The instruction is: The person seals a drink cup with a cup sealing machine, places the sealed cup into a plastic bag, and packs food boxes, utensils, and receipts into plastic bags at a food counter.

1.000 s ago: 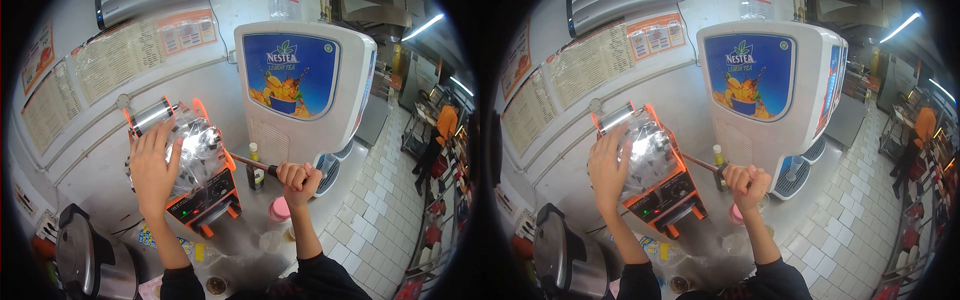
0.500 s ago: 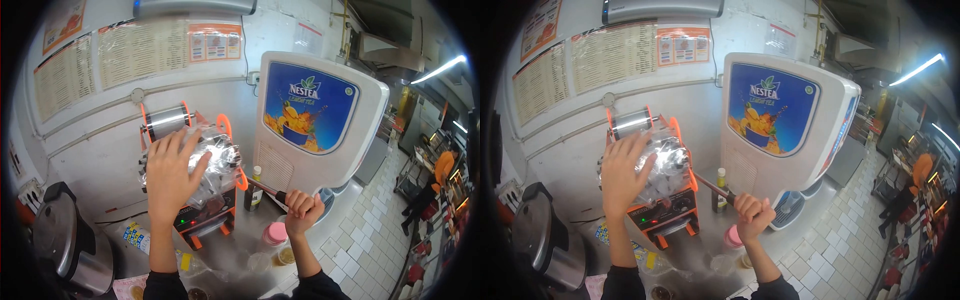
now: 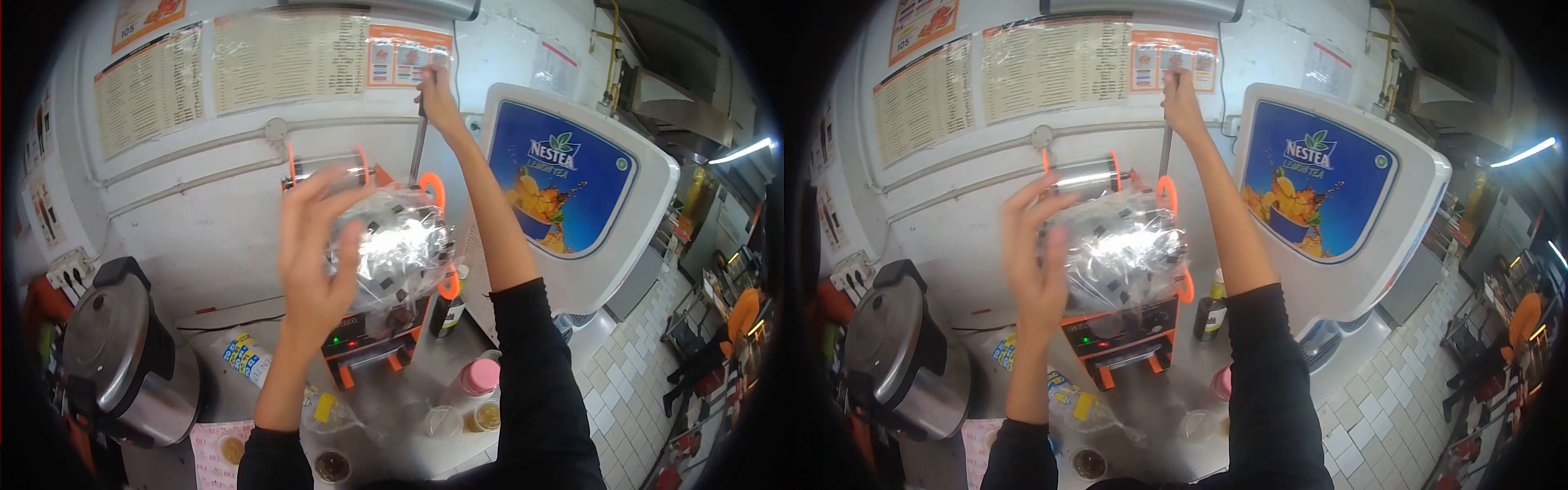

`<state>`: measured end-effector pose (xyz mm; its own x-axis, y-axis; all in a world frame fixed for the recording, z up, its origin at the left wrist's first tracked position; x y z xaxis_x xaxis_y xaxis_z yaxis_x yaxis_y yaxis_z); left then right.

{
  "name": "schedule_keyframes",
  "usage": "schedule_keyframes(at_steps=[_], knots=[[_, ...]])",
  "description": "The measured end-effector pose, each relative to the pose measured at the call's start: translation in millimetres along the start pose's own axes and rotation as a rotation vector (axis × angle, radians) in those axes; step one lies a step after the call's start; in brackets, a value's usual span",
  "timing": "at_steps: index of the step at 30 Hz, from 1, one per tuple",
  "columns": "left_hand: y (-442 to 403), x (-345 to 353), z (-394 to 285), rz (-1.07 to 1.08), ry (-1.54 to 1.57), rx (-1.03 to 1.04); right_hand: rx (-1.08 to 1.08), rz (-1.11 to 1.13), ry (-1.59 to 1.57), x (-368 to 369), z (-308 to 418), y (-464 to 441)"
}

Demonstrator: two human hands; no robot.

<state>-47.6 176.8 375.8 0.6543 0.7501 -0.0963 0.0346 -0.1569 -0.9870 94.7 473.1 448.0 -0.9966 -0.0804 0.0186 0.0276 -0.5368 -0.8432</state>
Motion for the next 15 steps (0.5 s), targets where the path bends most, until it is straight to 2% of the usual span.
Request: schedule_keyframes(at_steps=[1,2,4,6,7,8,9,10,11,12,13,15], knots=[[12.6,-19.4,-2.5,-0.086,-0.02,0.024,-0.031,-0.001,0.156,9.0,-5.2,3.2],[28.3,-38.3,-5.4,-0.166,-0.039,0.047,0.169,0.107,0.185,9.1,-30.0,11.7],[65.7,-67.4,-7.6,-0.236,0.021,0.05,0.05,0.085,0.511,-3.3,-18.2,43.9],[103.1,-75.1,-2.2,-0.064,0.076,-0.02,0.021,-0.007,0.02,-31.1,25.0,115.9],[125.2,-82.7,2.4,-0.037,0.058,-0.062,-0.006,-0.182,-0.087,-43.5,64.2,158.1],[149.4,-80.0,15.8,0.081,0.004,-0.182,0.031,-0.353,0.064,-60.4,82.9,209.2],[173.6,-75.3,27.4,0.197,-0.045,-0.289,0.269,-0.478,-0.165,-56.8,88.3,260.9],[195.2,-76.3,27.9,0.211,-0.053,-0.299,0.116,-0.434,-0.196,-54.4,65.6,328.7],[229.1,-80.0,49.0,0.18,0.024,-0.599,-0.035,-0.38,-0.233,-51.1,43.1,398.2],[264.0,-81.8,66.0,0.146,0.101,-0.899,0.461,-0.009,0.212,-7.4,16.9,426.8],[275.3,-81.1,64.2,0.163,0.095,-0.909,1.004,0.484,0.053,31.2,-50.8,490.6],[310.4,-89.6,62.7,0.0,0.258,-1.136,1.201,0.126,-0.228,46.2,-111.1,568.1]])
Point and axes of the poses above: each hand's wrist, its own y-axis away from the middle knuckle, its own x-axis out of the palm, z = x × y, the point moved 9 cm from there along -y, towards the middle knuckle, and after that the axes turned 8 degrees about -y, right-handed, at the moved point
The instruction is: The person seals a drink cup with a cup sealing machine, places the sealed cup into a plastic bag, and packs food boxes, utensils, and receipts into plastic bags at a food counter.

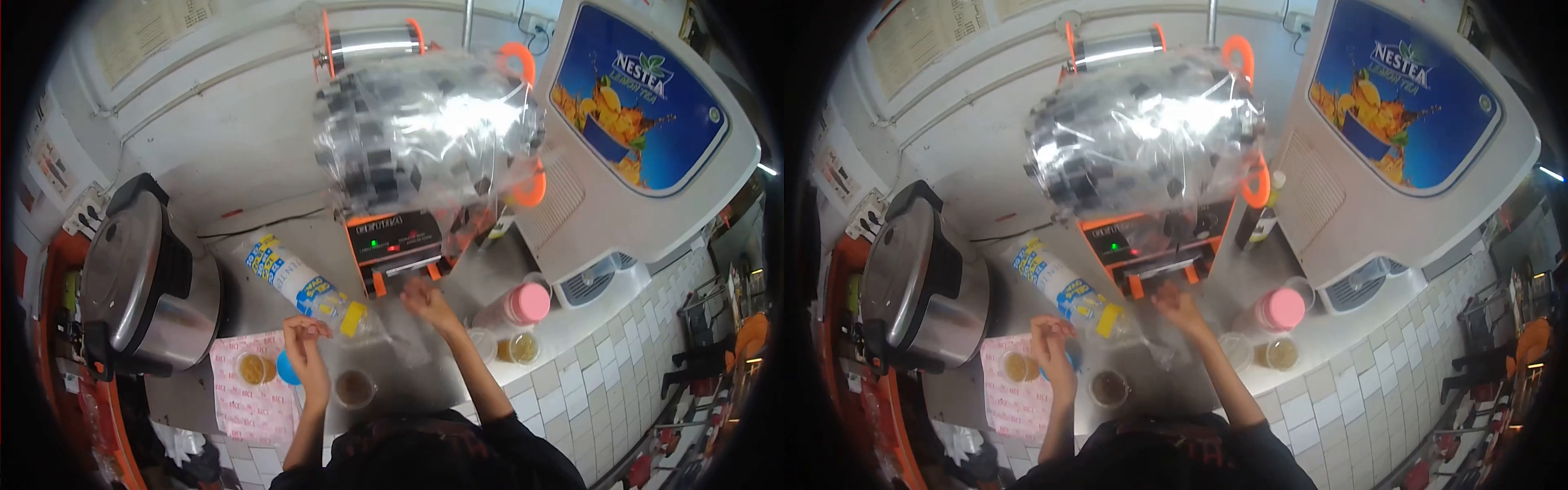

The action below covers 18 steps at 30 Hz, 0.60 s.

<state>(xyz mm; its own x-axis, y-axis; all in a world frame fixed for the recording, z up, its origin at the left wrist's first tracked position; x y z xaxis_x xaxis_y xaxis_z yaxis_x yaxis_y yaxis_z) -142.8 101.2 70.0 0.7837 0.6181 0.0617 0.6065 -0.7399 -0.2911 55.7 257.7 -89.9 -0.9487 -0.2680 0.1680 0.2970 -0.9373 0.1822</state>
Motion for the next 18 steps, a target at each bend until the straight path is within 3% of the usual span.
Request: schedule_keyframes(at_steps=[1,3,6,8,11,13,15,18], knots=[[9.1,-0.7,6.0,-0.015,0.073,-0.016,0.014,-0.003,-0.003,6.1,6.3,2.4],[24.4,-0.4,13.0,0.016,0.043,-0.062,-0.093,0.068,-0.94,12.7,38.8,-5.0],[39.0,4.1,21.5,0.078,-0.025,-0.114,0.03,0.089,-1.035,11.9,13.1,-2.3],[43.2,17.4,30.6,0.232,-0.075,-0.149,0.081,0.031,-1.052,2.1,6.1,21.0],[43.7,32.1,37.1,0.332,-0.214,-0.131,0.118,-0.002,-0.985,-7.9,-2.5,75.9],[39.8,47.2,40.0,0.385,-0.273,-0.117,0.189,-0.142,-0.874,-18.1,-10.0,112.3],[34.1,69.2,25.7,0.47,-0.351,0.083,0.171,-0.163,-0.841,-19.1,-21.1,134.5],[23.1,89.5,27.5,0.507,-0.456,0.098,0.103,-0.162,-0.831,-18.4,-20.0,141.3]])
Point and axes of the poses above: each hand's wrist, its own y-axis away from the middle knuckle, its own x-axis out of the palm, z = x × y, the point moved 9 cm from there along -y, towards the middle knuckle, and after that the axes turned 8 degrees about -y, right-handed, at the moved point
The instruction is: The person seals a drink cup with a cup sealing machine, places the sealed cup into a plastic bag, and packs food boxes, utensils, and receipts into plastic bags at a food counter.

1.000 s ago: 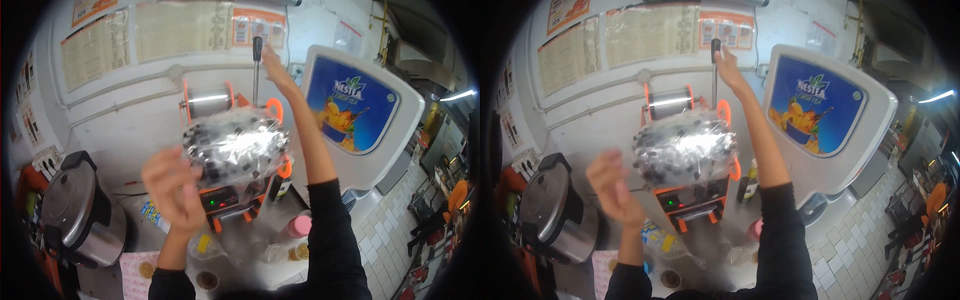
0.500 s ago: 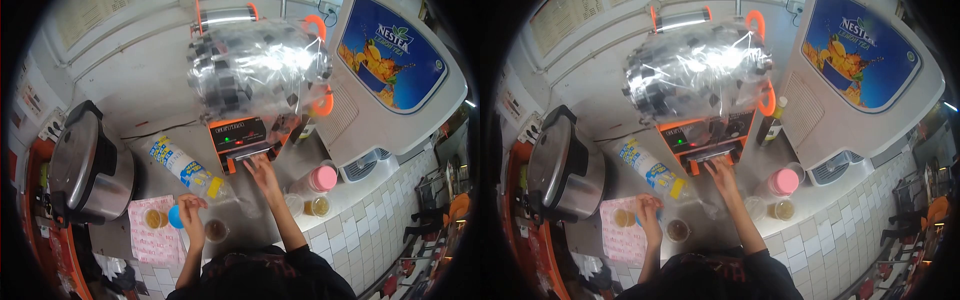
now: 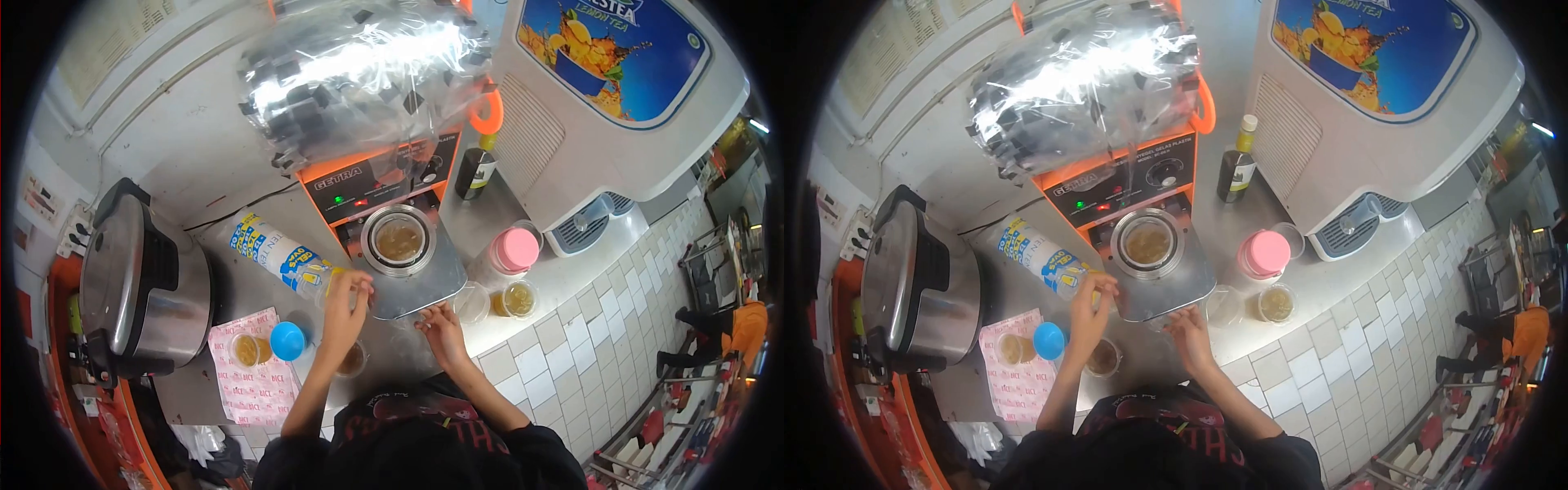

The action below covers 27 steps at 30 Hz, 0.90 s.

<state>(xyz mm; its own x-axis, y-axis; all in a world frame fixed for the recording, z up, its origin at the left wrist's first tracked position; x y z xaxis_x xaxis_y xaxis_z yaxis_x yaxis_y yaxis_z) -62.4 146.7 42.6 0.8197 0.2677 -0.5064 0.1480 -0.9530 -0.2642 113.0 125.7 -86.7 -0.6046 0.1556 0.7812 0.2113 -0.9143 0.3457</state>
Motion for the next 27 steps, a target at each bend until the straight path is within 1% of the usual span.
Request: schedule_keyframes(at_steps=[1,2,3,8,9,11,12,14,15,16,19,20,22,24,26,27], knots=[[-6.1,1.7,0.6,0.007,-0.005,0.003,-0.023,-0.057,0.004,-4.3,-1.2,1.9],[-13.3,2.6,-6.5,0.003,-0.107,0.103,-0.047,-0.109,0.008,-7.4,-1.4,2.3],[-18.9,3.1,-14.0,-0.006,-0.209,0.202,-0.048,-0.103,0.002,-6.6,-2.1,2.0],[-44.2,-2.5,-10.9,0.031,-0.272,0.234,-0.019,-0.187,-0.022,-13.5,-1.1,13.7],[-47.3,-4.2,-8.4,0.041,-0.281,0.241,-0.006,-0.184,-0.03,-31.5,-7.7,9.4],[-53.2,-5.2,0.9,0.049,-0.299,0.229,-0.033,0.248,-0.215,-32.4,-18.0,-8.6],[-55.7,-3.1,5.5,0.055,-0.304,0.22,-0.035,0.246,-0.222,-28.3,-19.0,-16.2],[-60.4,6.1,7.9,0.067,-0.292,0.253,0.103,-0.112,-0.133,-52.2,-34.5,-34.8],[-61.4,12.3,5.8,0.074,-0.277,0.282,0.209,-0.067,-0.16,-51.4,-45.3,-51.0],[-62.2,19.1,1.3,0.082,-0.268,0.284,0.214,-0.017,-0.241,-52.3,-49.8,-65.6],[-62.4,46.1,-13.4,0.184,-0.464,0.347,0.205,0.098,-0.431,-44.1,-58.6,-98.9],[-62.7,49.5,-16.1,0.194,-0.459,0.359,0.191,0.118,-0.465,-38.8,-61.4,-106.3],[-66.8,51.4,-12.3,0.197,-0.353,0.24,0.158,0.15,-0.498,-28.5,-62.6,-114.0],[-65.9,56.2,-13.0,0.211,-0.308,0.297,0.124,0.171,-0.509,-24.5,-62.0,-113.4],[-63.7,44.9,-12.2,0.067,0.087,0.225,0.088,0.195,-0.499,-24.8,-58.1,-107.7],[-57.8,37.4,-26.9,-0.019,0.057,0.309,0.075,0.204,-0.485,-26.9,-57.2,-101.2]])
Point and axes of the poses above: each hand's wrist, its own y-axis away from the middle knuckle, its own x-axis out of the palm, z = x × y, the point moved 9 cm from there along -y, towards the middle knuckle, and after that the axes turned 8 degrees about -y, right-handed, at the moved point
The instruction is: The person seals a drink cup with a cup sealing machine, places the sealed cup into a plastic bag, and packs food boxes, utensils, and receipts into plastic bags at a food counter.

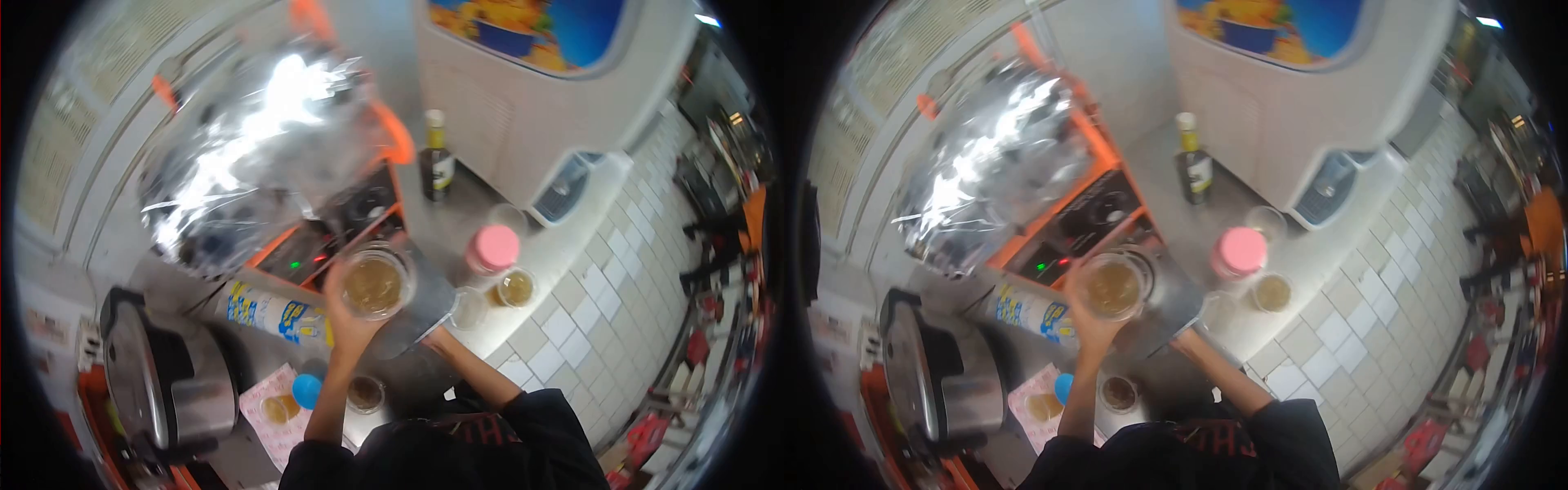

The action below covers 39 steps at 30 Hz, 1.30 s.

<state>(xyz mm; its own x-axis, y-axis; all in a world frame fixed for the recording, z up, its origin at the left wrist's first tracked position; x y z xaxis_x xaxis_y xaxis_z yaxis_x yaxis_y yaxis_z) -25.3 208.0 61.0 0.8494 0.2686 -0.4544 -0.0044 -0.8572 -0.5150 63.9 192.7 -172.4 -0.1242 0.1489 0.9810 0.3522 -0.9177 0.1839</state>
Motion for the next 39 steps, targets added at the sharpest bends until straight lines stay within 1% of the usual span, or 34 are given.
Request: schedule_keyframes(at_steps=[2,4,6,7,8,9,10,11,13,14,15,16,17,18,19,20,21,23,24,25,26,27,28,29,30,31,32,33,34,35,36,37,38,39], knots=[[-6.2,-19.7,-63.7,-0.123,-0.283,0.258,-0.007,0.031,0.085,-2.0,2.9,29.5],[-4.8,-25.6,-90.7,-0.172,0.063,0.138,0.038,0.06,0.238,-9.7,2.8,68.3],[0.5,-17.9,-123.2,-0.211,0.242,0.102,0.23,0.13,0.498,-30.5,-5.2,126.4],[6.4,-4.1,-125.3,-0.17,0.308,-0.012,0.182,0.298,0.944,-16.8,10.1,161.1],[15.0,26.0,-130.7,-0.055,0.516,-0.123,0.252,0.223,1.059,-14.3,23.1,191.5],[26.1,57.5,-136.8,0.04,0.731,-0.264,0.186,0.228,1.288,-14.6,44.3,217.1],[40.0,88.7,-144.4,0.108,0.915,-0.422,0.077,0.175,1.398,-6.6,74.4,244.9],[57.6,119.8,-158.2,0.186,0.874,-0.299,-0.016,0.071,1.405,-7.0,107.4,271.4],[96.1,179.8,-181.2,0.277,0.797,-0.025,-0.273,-0.181,1.601,-7.1,179.3,328.3],[113.0,208.6,-198.5,0.286,0.753,0.119,-0.398,-0.274,1.536,0.9,215.9,363.2],[124.5,237.9,-229.8,0.298,0.746,0.2,-0.453,-0.33,1.531,7.9,242.7,397.5],[135.9,265.2,-266.8,0.31,0.743,0.28,-0.543,-0.376,1.299,12.8,272.8,432.1],[157.8,300.9,-309.8,0.493,0.842,0.35,-0.623,-0.399,1.061,18.9,297.2,464.6],[183.0,328.9,-353.8,0.668,0.931,0.421,-0.658,-0.414,1.059,32.3,317.7,496.6],[199.8,349.1,-380.9,0.684,0.946,0.44,-0.832,-0.327,0.981,55.8,341.6,534.6],[221.4,381.4,-404.0,0.796,0.887,0.396,-0.997,-0.232,0.899,75.5,363.8,574.0],[241.5,416.0,-421.1,0.904,0.827,0.354,-1.022,-0.238,0.902,82.4,381.1,599.7],[271.1,449.8,-487.3,0.889,0.792,0.372,-1.221,-0.445,1.284,103.7,417.8,666.7],[296.0,480.7,-503.8,1.057,0.814,0.275,-1.215,-0.566,1.418,109.4,432.9,694.9],[323.2,513.3,-520.4,1.228,0.832,0.174,-1.236,-0.59,1.41,106.1,447.0,722.6],[341.4,541.0,-538.1,1.258,0.841,0.187,-1.169,-0.798,1.61,97.7,461.1,747.8],[368.1,566.3,-563.9,1.301,0.745,0.454,-1.071,-1.016,1.798,84.2,477.5,773.6],[396.2,589.9,-592.7,1.327,0.644,0.726,-1.11,-1.128,1.788,64.9,495.6,802.4],[417.1,619.0,-616.3,1.36,0.656,0.747,-1.125,-1.171,1.761,47.4,513.3,831.1],[450.6,634.5,-653.3,1.282,0.504,1.118,-1.07,-1.295,1.7,25.0,530.4,863.0],[487.5,650.2,-684.8,1.16,0.352,1.476,-1.01,-1.415,1.634,3.9,546.4,896.7],[517.8,681.5,-705.2,1.42,0.507,1.348,-1.134,-1.453,1.56,-8.2,560.4,933.5],[551.6,711.9,-723.7,1.674,0.647,1.189,-1.138,-1.486,1.523,-23.0,572.0,964.8],[589.3,738.0,-744.8,1.974,0.737,0.915,-1.219,-1.56,1.402,-37.0,580.9,1005.3],[618.6,752.7,-778.8,2.005,0.748,0.929,-1.299,-1.632,1.285,-51.7,587.2,1047.7],[652.6,757.9,-812.9,1.906,0.635,1.286,-1.298,-1.746,1.201,-72.7,591.3,1087.9],[685.6,765.6,-838.3,1.761,0.514,1.634,-1.298,-1.855,1.106,-94.6,592.2,1126.7],[714.7,783.2,-860.5,1.778,0.529,1.663,-1.276,-2.035,1.046,-110.5,589.1,1170.1],[743.6,802.6,-882.0,1.798,0.601,1.644,-1.242,-2.211,0.979,-123.5,583.8,1214.4]])
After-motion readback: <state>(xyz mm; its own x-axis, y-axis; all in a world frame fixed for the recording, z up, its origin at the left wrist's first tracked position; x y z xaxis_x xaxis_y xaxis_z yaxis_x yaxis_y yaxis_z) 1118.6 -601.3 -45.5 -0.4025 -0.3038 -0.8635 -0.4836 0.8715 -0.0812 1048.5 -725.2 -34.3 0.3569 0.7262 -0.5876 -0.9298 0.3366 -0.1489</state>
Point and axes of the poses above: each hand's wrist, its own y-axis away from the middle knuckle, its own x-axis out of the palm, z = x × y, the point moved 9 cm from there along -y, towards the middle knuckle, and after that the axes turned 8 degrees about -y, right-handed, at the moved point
